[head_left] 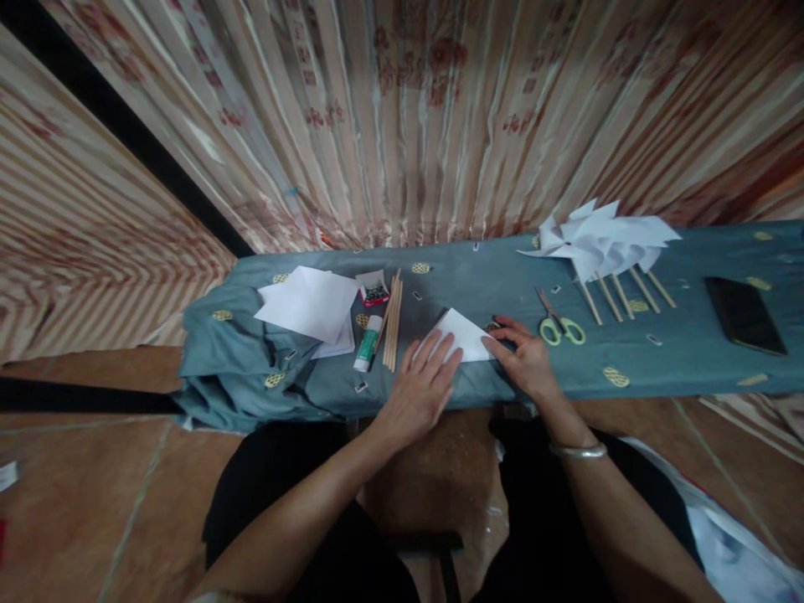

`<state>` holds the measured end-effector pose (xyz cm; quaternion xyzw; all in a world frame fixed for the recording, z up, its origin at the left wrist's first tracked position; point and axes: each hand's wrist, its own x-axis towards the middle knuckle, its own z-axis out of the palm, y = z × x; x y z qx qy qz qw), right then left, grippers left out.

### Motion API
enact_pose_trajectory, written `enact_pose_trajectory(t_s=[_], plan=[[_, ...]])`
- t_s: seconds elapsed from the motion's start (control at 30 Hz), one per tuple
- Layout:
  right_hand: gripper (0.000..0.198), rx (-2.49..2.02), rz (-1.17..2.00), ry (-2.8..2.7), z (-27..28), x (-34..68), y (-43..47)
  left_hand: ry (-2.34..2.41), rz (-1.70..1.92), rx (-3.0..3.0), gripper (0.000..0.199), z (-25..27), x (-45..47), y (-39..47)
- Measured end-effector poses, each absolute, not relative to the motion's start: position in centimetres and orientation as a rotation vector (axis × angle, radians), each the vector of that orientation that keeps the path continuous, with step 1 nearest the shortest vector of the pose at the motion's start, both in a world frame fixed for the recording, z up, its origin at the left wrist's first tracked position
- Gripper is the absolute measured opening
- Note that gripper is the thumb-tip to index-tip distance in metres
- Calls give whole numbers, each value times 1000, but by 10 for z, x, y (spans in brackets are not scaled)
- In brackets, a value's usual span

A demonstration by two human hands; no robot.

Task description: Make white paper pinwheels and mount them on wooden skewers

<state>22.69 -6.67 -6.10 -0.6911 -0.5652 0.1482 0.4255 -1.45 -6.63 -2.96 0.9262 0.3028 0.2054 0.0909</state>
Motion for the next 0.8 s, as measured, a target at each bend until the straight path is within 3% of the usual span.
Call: enact_pose_trajectory(t_s=[0.27,0.8], plan=[[28,-1785,250,-1485,-62,222,-66,804,365,2805,69,-44,-5,-81],[21,-1810,184,-1502,-64,219,-64,861,311,2779,71,-45,-6,-81]])
